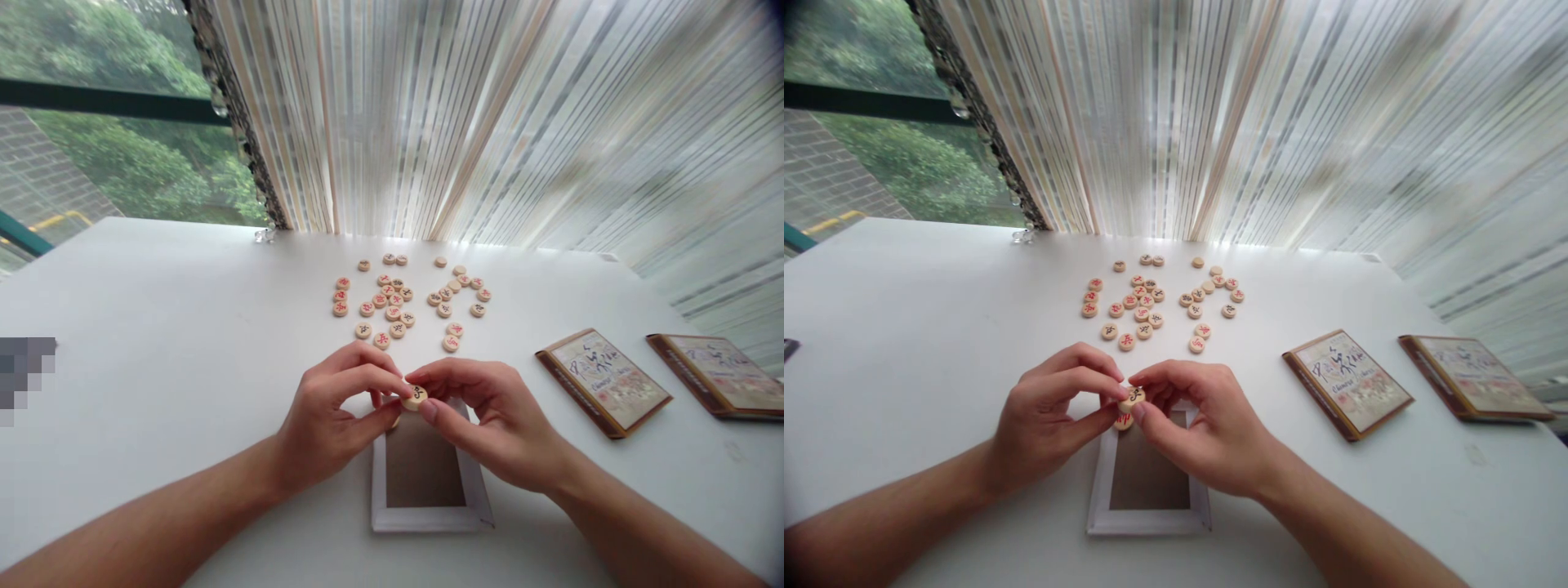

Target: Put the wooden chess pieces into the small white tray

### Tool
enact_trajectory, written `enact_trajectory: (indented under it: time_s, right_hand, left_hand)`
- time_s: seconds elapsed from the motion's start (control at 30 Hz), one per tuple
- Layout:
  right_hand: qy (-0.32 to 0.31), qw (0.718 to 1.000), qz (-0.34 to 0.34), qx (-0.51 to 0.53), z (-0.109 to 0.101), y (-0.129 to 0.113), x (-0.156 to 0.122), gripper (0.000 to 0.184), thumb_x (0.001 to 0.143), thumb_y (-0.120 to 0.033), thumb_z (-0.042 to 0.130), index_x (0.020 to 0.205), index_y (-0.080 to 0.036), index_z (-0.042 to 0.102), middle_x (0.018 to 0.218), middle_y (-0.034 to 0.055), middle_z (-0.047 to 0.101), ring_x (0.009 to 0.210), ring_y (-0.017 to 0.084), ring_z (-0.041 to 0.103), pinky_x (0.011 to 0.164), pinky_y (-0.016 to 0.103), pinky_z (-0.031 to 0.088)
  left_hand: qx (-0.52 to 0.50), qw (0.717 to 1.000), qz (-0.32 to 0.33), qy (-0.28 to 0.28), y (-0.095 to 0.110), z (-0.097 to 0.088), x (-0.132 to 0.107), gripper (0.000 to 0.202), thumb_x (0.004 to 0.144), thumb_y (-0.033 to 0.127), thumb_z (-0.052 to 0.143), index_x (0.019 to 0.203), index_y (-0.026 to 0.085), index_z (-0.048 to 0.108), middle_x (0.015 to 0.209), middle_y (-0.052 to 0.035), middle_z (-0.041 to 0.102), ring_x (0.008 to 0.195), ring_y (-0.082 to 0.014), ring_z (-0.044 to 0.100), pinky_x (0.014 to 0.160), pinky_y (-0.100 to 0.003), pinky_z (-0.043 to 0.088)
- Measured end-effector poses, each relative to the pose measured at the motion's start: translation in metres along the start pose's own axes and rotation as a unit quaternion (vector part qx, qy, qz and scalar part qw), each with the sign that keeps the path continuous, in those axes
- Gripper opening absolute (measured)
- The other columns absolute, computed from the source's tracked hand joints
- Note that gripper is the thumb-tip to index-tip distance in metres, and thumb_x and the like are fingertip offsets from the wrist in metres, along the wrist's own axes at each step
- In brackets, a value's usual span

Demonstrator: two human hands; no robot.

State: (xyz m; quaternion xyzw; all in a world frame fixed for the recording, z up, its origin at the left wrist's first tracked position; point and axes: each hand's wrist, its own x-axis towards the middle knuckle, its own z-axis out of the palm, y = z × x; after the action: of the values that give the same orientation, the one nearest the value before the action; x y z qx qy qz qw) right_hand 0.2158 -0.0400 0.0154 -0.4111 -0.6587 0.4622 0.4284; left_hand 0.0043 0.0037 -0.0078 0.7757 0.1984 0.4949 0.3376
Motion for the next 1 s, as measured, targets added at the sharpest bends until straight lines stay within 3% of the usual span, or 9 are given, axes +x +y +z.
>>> enact_trajectory:
  time_s: [0.23,0.47,0.63,0.83,1.0]
  right_hand:
    - [-0.024,0.997,0.014,-0.074,-0.008,-0.002,0.002,0.012,0.087,-0.021,0.076,0.099,-0.016,0.078,0.082,0.0034,0.078,0.068,0.014,0.065,0.065,0.025,0.055]
    - [-0.031,0.987,-0.029,-0.156,-0.013,-0.009,0.004,0.012,0.080,-0.013,0.074,0.090,-0.019,0.075,0.079,-0.0012,0.072,0.071,0.012,0.061,0.067,0.024,0.050]
    - [-0.030,0.982,-0.065,-0.175,-0.010,-0.002,0.003,0.014,0.080,-0.011,0.074,0.091,-0.020,0.074,0.083,-0.0006,0.072,0.073,0.012,0.061,0.069,0.024,0.050]
    - [-0.044,0.960,-0.125,-0.245,-0.002,0.010,0.002,0.017,0.083,-0.012,0.073,0.099,-0.018,0.074,0.092,0.0050,0.067,0.083,0.018,0.063,0.074,0.029,0.052]
    - [-0.051,0.949,-0.144,-0.276,0.002,0.014,0.002,0.018,0.085,-0.012,0.074,0.102,-0.017,0.076,0.096,0.0077,0.065,0.087,0.021,0.061,0.078,0.034,0.053]
  left_hand:
    - [0.035,0.999,0.028,-0.023,-0.001,-0.002,-0.001,0.025,0.086,-0.002,0.078,0.099,0.018,0.079,0.098,-0.0043,0.069,0.086,-0.0124,0.070,0.074,-0.020,0.060]
    - [0.062,0.995,0.041,-0.062,0.002,-0.002,-0.001,0.026,0.085,-0.006,0.072,0.098,0.016,0.078,0.102,-0.0065,0.069,0.082,-0.0109,0.071,0.074,-0.020,0.059]
    - [0.074,0.997,-0.013,-0.012,-0.001,-0.005,0.003,0.032,0.084,-0.007,0.060,0.098,0.018,0.076,0.095,-0.0039,0.071,0.087,-0.0144,0.070,0.079,-0.026,0.058]
    - [0.070,0.990,-0.117,0.043,-0.016,-0.008,0.004,0.031,0.086,-0.002,0.057,0.096,0.020,0.075,0.095,-0.0019,0.072,0.088,-0.0150,0.068,0.073,-0.025,0.057]
    - [0.076,0.988,-0.129,0.048,-0.019,-0.008,0.004,0.030,0.086,-0.001,0.056,0.093,0.020,0.075,0.093,-0.0013,0.072,0.085,-0.0151,0.068,0.072,-0.026,0.056]
